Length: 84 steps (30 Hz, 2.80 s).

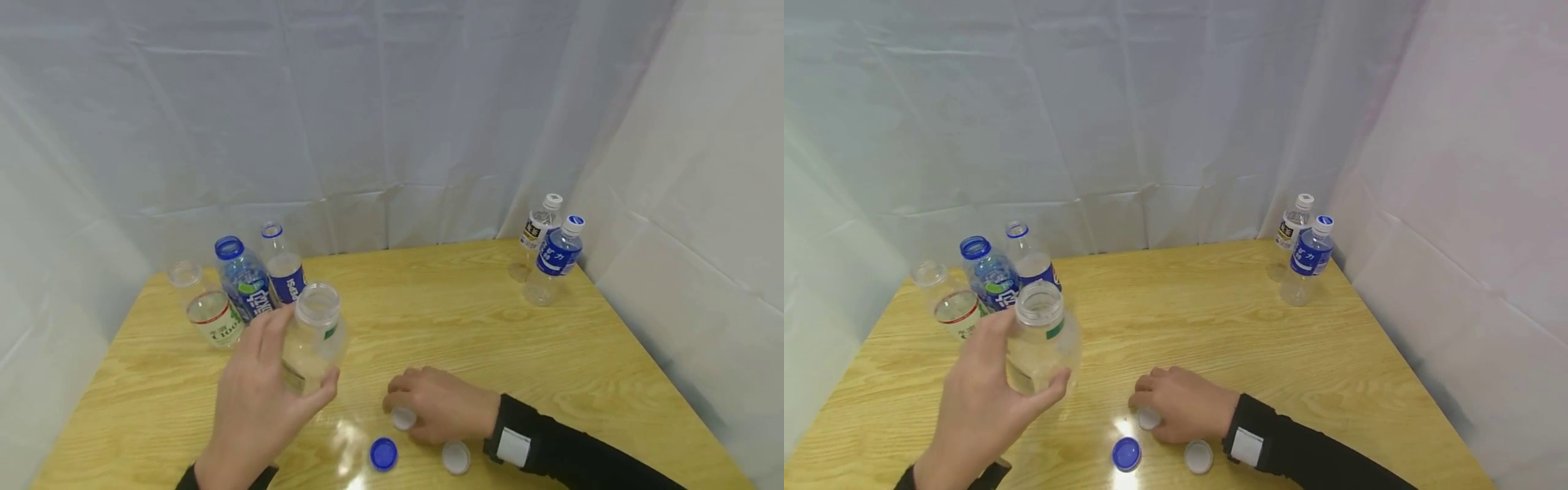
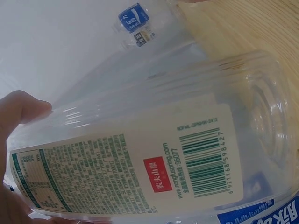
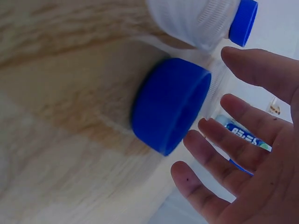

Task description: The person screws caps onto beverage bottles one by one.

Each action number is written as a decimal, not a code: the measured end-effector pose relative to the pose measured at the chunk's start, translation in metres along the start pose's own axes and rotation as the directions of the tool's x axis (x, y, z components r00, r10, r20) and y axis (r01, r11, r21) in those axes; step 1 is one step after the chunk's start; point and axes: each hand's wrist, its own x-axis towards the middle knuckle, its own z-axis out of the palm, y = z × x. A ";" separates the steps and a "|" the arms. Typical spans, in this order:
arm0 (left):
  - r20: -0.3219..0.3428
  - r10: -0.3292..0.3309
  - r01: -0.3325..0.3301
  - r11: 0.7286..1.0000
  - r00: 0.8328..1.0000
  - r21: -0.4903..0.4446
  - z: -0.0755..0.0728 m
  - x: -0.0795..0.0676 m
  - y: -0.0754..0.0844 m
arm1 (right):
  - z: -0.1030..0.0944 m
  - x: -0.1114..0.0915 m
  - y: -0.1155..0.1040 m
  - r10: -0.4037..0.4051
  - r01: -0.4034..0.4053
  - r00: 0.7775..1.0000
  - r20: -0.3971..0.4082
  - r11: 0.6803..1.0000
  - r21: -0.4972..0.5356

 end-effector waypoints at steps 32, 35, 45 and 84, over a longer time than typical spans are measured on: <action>0.118 0.055 -0.059 0.998 0.991 0.029 0.013 -0.005 0.009 | -0.083 -0.019 -0.006 -0.068 0.089 0.945 -0.319 0.995 0.052; 0.127 0.067 -0.073 0.997 0.990 0.039 0.015 -0.006 0.011 | -0.101 -0.023 -0.007 -0.113 0.141 0.907 -0.405 0.989 0.040; 0.204 0.075 -0.090 0.994 0.976 0.066 0.021 -0.007 0.015 | -0.149 -0.029 -0.018 -0.162 0.220 0.833 -0.530 0.974 0.048; 0.235 0.095 -0.112 0.992 0.967 0.060 0.019 -0.003 0.020 | -0.151 -0.009 -0.033 -0.213 0.334 0.775 -0.595 0.937 0.100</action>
